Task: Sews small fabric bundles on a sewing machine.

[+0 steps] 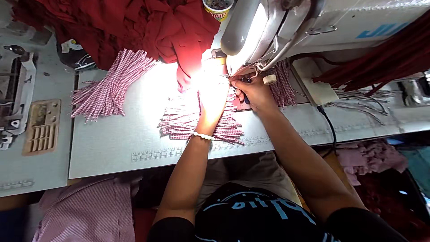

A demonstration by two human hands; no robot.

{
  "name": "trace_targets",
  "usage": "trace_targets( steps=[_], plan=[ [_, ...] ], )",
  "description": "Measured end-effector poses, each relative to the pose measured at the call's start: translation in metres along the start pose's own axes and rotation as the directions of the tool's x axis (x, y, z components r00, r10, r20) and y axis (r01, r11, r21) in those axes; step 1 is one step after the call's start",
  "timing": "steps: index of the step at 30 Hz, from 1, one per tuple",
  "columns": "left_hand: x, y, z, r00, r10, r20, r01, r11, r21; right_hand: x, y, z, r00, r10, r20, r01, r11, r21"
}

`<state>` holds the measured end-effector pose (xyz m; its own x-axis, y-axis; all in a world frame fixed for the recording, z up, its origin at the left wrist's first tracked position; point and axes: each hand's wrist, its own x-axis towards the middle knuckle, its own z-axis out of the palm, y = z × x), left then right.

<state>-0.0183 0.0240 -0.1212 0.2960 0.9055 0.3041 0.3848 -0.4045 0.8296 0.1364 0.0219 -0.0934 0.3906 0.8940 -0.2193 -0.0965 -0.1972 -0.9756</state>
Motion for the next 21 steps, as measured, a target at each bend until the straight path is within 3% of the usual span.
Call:
trace_targets(
  steps=[2,5,11,14,17,19,21],
  plan=[
    [0.016,0.019,-0.003,0.986,-0.140,0.086,0.142,0.990,-0.009,0.000,-0.001,0.000,1.000,-0.002,-0.009,0.002,1.000,0.002],
    [0.016,0.025,-0.005,0.985,-0.145,0.098,0.142,0.989,0.038,-0.001,-0.001,0.000,1.000,0.001,-0.014,-0.001,1.000,0.000],
    [0.017,0.036,-0.013,0.995,-0.016,0.095,0.004,0.993,0.120,0.000,-0.001,0.001,0.999,0.029,-0.030,-0.029,0.999,0.016],
    [0.032,0.047,-0.015,0.999,0.047,0.011,-0.048,0.960,0.276,-0.001,-0.005,-0.008,0.999,0.039,-0.014,-0.036,0.984,0.173],
    [0.020,0.061,-0.027,0.975,-0.002,0.224,-0.090,0.912,0.401,-0.012,-0.012,-0.023,0.999,0.030,0.040,-0.042,0.935,0.351],
    [0.012,0.051,-0.023,0.947,0.053,0.318,-0.192,0.885,0.423,-0.028,-0.015,-0.034,0.997,-0.004,0.080,-0.017,0.965,0.262],
    [0.009,0.038,-0.015,0.927,0.068,0.370,-0.246,0.853,0.460,-0.054,-0.011,-0.053,0.992,-0.092,0.092,0.095,0.995,-0.023]
  ],
)
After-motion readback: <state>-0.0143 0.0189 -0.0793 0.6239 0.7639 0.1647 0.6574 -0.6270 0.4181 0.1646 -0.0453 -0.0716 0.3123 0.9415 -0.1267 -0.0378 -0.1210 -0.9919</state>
